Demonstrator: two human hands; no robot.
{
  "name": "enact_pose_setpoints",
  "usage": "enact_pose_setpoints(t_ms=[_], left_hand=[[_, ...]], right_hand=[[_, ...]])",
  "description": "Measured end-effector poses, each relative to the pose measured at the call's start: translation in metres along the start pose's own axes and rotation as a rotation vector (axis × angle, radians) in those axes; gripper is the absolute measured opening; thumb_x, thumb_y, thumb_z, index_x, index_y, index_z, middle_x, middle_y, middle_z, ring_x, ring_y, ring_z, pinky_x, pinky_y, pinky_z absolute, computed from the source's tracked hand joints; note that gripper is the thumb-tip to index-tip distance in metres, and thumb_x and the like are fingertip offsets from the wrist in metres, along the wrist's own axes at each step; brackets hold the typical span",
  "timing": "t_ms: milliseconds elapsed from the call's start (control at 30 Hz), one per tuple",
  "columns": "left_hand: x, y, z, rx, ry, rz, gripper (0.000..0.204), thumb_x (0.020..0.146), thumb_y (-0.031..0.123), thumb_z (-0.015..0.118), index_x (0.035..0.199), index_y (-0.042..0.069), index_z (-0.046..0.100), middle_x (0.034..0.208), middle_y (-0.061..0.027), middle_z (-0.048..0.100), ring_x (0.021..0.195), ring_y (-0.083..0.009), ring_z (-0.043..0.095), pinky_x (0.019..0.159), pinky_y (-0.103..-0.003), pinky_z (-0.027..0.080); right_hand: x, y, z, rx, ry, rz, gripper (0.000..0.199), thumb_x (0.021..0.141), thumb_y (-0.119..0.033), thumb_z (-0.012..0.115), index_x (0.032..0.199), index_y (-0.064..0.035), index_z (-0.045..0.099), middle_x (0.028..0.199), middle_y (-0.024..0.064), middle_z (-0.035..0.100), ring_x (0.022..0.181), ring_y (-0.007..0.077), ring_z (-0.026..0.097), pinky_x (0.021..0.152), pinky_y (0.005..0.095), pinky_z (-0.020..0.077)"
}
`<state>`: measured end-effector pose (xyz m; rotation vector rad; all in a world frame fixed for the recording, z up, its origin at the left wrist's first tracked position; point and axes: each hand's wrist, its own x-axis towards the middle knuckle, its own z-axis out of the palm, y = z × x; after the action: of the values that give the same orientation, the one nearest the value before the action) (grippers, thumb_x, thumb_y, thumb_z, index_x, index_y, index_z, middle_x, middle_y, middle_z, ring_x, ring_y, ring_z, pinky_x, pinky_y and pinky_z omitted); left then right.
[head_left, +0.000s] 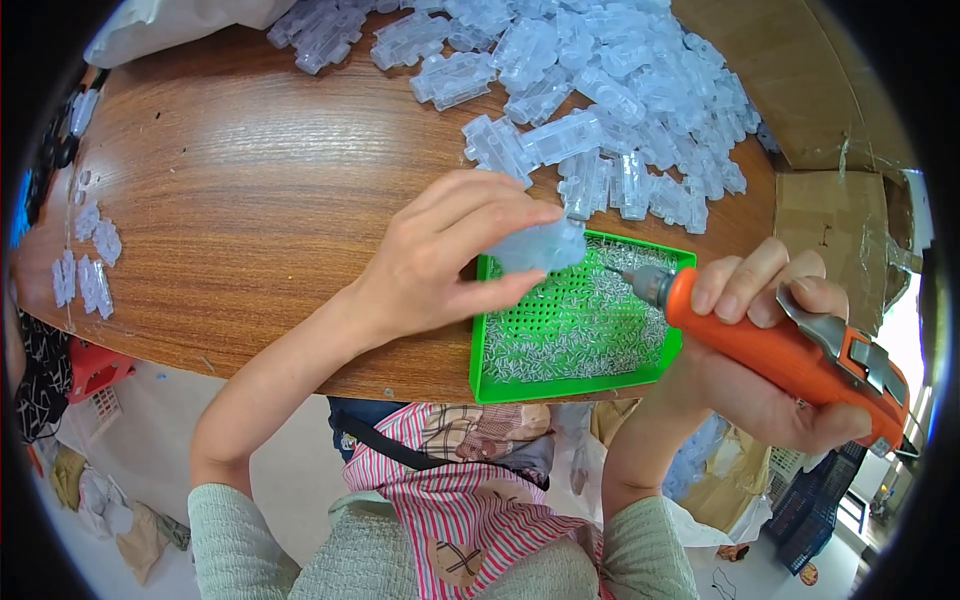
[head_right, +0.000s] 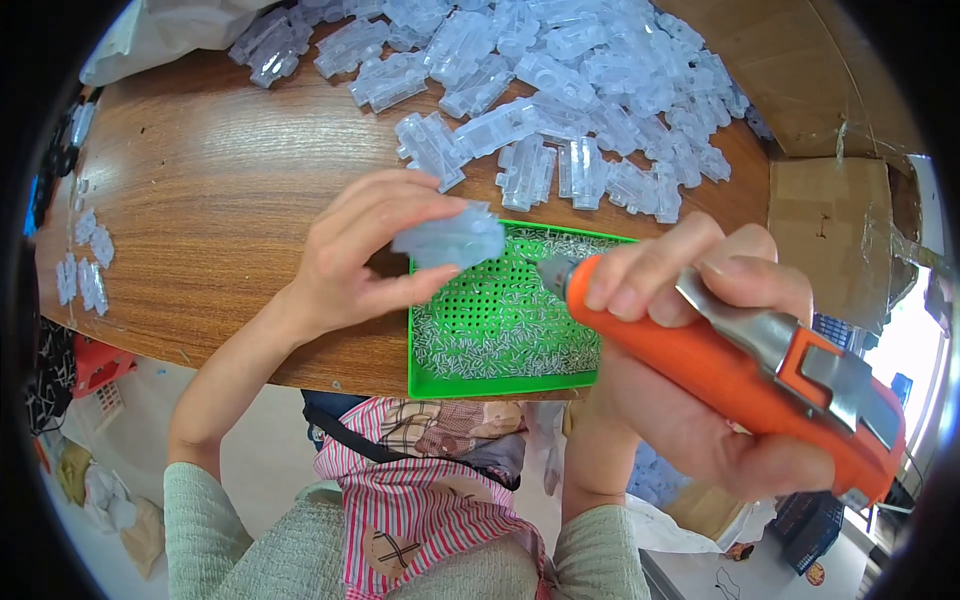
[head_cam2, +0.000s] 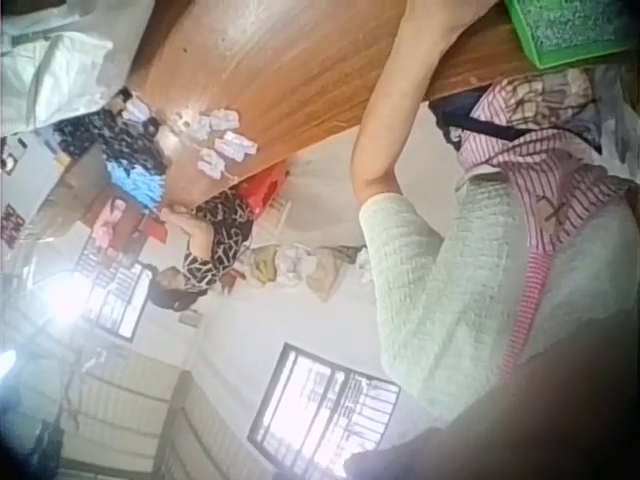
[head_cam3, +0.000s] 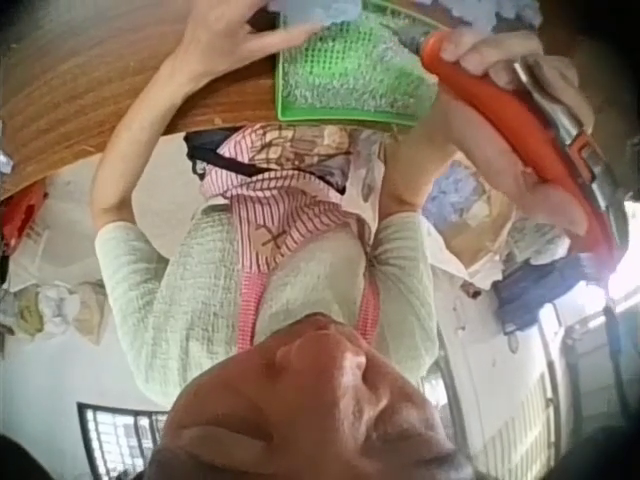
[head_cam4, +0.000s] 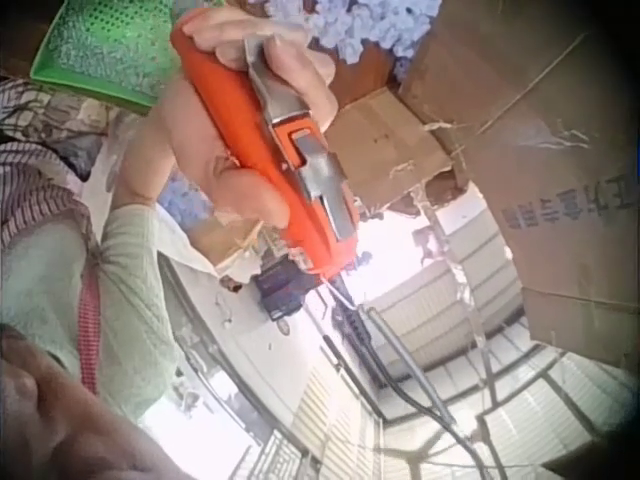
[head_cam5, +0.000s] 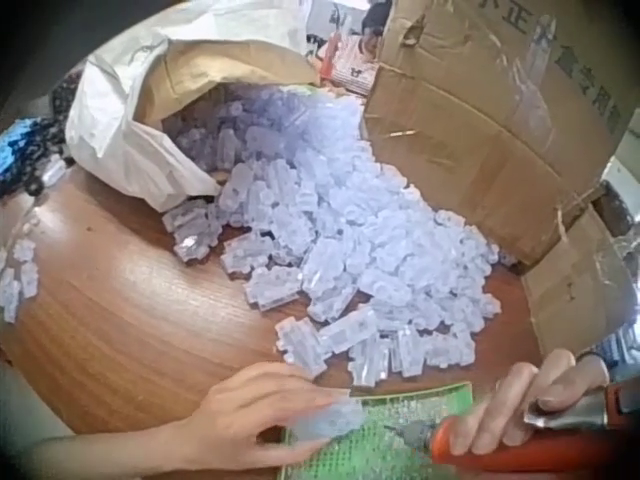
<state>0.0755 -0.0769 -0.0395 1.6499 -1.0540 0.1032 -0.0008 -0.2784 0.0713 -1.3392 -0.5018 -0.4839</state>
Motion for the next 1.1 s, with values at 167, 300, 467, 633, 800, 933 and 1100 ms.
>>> enact_pose_setpoints(t_ms=[167,300,467,633,800,933,1100], left_hand=[[0.008,0.049,-0.01,-0.153,-0.421,-0.23,0.055,0.069,0.013,0.074,0.12,0.002,0.059,0.136,-0.0186,0.041,0.102,-0.0305,0.058,0.08,-0.036,0.052],[0.008,0.059,0.014,-0.156,-0.454,-0.106,0.059,0.073,0.015,0.072,0.126,-0.001,0.053,0.143,-0.0225,0.037,0.116,-0.0381,0.053,0.089,-0.041,0.051],[0.005,0.063,0.014,0.05,-0.499,-0.305,0.053,0.076,0.017,0.072,0.122,0.0,0.055,0.136,-0.0211,0.047,0.111,-0.0369,0.057,0.089,-0.04,0.051],[0.012,0.057,0.003,0.023,-0.325,-0.273,0.047,0.073,0.018,0.078,0.115,0.005,0.06,0.111,-0.0131,0.057,0.097,-0.0301,0.062,0.081,-0.037,0.054],[0.012,0.016,0.002,0.162,-0.101,-0.09,0.071,0.068,0.016,0.083,0.132,0.009,0.053,0.109,-0.0112,0.066,0.096,-0.0245,0.065,0.08,-0.034,0.053],[0.006,0.01,0.009,0.091,-0.044,-0.134,0.077,0.069,0.015,0.084,0.137,0.01,0.048,0.11,-0.0116,0.065,0.098,-0.0235,0.065,0.082,-0.035,0.053],[0.001,0.007,0.014,-0.011,-0.054,-0.206,0.085,0.071,0.014,0.083,0.143,0.012,0.037,0.11,-0.0116,0.064,0.101,-0.024,0.065,0.08,-0.036,0.057]], right_hand=[[-0.012,-0.004,-0.007,-0.007,0.14,0.066,0.085,0.083,-0.073,0.047,0.112,0.0058,0.059,0.08,0.009,0.048,0.065,0.02,0.048,0.054,0.0318,0.0433],[-0.019,0.001,-0.003,0.06,0.087,0.083,0.087,0.083,-0.075,0.045,0.115,0.0052,0.056,0.085,0.0097,0.05,0.07,0.0215,0.051,0.056,0.0343,0.0451],[-0.023,0.004,-0.013,0.007,0.153,0.046,0.088,0.083,-0.076,0.044,0.114,0.0056,0.056,0.081,0.0089,0.049,0.068,0.0214,0.052,0.056,0.0347,0.0468],[-0.042,0.039,-0.025,-0.031,0.214,0.04,0.087,0.083,-0.078,0.041,0.105,0.0054,0.056,0.077,0.0081,0.048,0.067,0.0225,0.054,0.055,0.0364,0.049],[-0.045,0.052,-0.025,-0.07,0.222,0.018,0.088,0.082,-0.08,0.038,0.101,0.0045,0.056,0.076,0.0081,0.047,0.064,0.0218,0.054,0.053,0.0365,0.0488],[-0.045,0.057,-0.026,-0.064,0.209,0.014,0.088,0.083,-0.079,0.037,0.101,0.0044,0.055,0.075,0.0081,0.047,0.063,0.0214,0.054,0.052,0.0356,0.0491],[-0.047,0.057,-0.028,-0.085,0.196,0.02,0.087,0.083,-0.079,0.037,0.101,0.0045,0.055,0.075,0.0079,0.047,0.063,0.021,0.054,0.052,0.0347,0.0495]])
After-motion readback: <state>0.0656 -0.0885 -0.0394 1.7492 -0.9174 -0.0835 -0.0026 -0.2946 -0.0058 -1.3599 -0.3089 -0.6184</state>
